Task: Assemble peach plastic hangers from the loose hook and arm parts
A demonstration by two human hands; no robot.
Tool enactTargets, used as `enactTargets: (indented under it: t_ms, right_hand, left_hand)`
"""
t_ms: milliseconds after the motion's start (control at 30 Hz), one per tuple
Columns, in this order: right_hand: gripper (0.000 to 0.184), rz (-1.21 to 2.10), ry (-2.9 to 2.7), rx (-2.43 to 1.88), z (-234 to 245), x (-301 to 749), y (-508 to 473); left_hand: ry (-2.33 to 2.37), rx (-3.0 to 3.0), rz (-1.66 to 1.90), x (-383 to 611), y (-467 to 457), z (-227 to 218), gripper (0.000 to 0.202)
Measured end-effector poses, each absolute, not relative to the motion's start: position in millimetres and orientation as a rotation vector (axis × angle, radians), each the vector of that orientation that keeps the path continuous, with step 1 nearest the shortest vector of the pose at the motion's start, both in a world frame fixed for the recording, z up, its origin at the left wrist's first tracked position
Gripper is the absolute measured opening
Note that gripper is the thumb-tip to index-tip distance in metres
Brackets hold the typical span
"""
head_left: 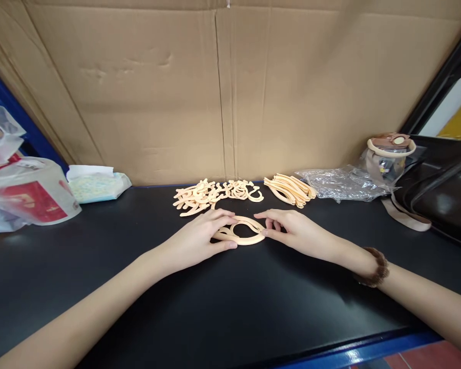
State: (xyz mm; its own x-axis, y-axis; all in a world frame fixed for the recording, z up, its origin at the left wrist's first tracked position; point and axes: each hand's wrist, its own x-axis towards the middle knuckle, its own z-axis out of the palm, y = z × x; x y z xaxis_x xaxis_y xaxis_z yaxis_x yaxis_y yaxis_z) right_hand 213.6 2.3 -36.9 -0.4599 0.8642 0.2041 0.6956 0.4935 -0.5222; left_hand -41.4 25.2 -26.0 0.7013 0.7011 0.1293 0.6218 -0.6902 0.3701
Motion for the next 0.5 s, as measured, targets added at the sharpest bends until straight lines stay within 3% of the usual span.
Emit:
enactTargets:
  t_ms: [333, 500]
  right_hand:
    - [0.03, 0.399, -2.366, -1.246, -36.9, 216.0, 3.1]
    - [0.028, 0.373, -2.4, -1.242, -34.9, 214.9, 2.8]
  left_hand:
    - [1.28, 2.622, 0.26, -50.2, 25.4, -9.0, 0.04]
    - [1.403, 2.533, 0.292, -55.4, 24.7, -3.5, 0.063]
